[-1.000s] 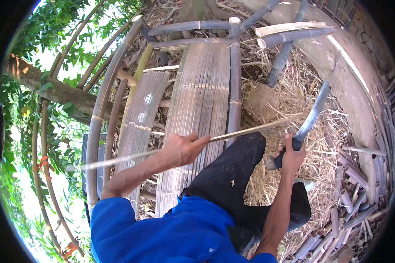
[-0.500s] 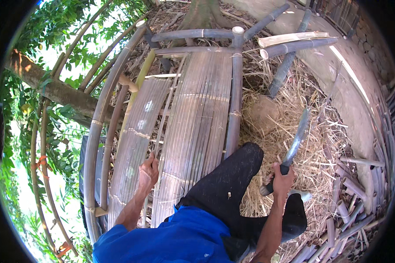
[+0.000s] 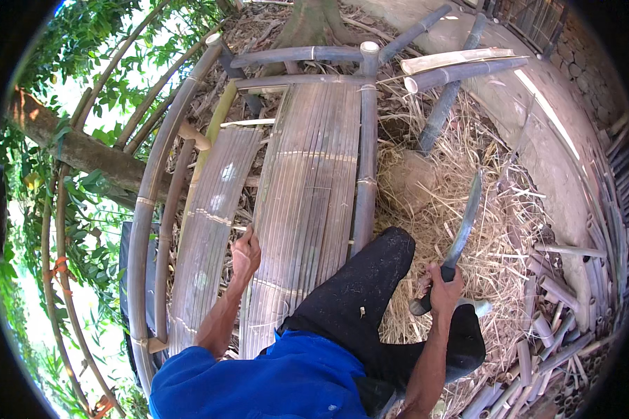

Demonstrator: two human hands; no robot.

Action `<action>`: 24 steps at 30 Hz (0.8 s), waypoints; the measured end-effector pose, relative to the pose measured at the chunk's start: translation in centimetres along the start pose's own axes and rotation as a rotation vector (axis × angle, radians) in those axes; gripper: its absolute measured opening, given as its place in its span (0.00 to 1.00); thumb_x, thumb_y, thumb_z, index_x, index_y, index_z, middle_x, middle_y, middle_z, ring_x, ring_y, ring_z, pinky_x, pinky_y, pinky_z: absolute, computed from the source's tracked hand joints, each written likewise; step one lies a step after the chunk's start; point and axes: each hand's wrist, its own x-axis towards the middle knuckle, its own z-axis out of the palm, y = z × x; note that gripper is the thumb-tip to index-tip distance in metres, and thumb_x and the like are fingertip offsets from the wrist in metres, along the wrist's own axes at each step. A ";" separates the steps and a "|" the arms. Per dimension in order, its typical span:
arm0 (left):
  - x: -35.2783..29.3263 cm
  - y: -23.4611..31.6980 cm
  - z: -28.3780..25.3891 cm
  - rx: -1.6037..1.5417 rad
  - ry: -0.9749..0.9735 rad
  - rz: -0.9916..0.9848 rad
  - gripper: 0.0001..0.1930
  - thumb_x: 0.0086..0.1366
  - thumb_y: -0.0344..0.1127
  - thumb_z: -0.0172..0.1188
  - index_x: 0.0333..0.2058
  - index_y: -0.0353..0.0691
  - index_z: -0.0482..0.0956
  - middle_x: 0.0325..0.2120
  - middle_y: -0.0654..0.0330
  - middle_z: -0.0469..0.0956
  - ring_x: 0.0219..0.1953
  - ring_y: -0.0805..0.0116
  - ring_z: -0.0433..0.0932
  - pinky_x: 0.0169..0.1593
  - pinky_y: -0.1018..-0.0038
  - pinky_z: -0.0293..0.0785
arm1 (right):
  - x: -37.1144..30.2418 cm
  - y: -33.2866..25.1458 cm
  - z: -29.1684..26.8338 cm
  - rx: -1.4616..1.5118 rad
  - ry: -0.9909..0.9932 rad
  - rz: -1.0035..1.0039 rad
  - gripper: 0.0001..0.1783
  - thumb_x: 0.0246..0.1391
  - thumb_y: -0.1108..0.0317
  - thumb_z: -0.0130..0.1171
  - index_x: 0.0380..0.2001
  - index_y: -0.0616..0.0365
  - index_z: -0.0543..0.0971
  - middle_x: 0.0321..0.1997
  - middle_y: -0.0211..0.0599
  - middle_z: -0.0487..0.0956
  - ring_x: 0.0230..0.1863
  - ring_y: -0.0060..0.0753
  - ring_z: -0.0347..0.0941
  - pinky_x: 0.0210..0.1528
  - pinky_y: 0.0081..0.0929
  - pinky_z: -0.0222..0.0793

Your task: The person shaves and scrapes a strip of bamboo using a machete while sitting on the ground.

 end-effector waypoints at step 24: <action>4.8 -0.7 -1.7 -0.345 0.135 -0.155 0.16 0.67 0.35 0.57 0.44 0.26 0.82 0.22 0.49 0.82 0.22 0.58 0.80 0.28 0.64 0.75 | 0.2 2.4 -0.5 -0.057 0.019 0.089 0.14 0.57 0.63 0.68 0.34 0.61 0.76 0.22 0.33 0.78 0.15 0.23 0.71 0.17 0.24 0.68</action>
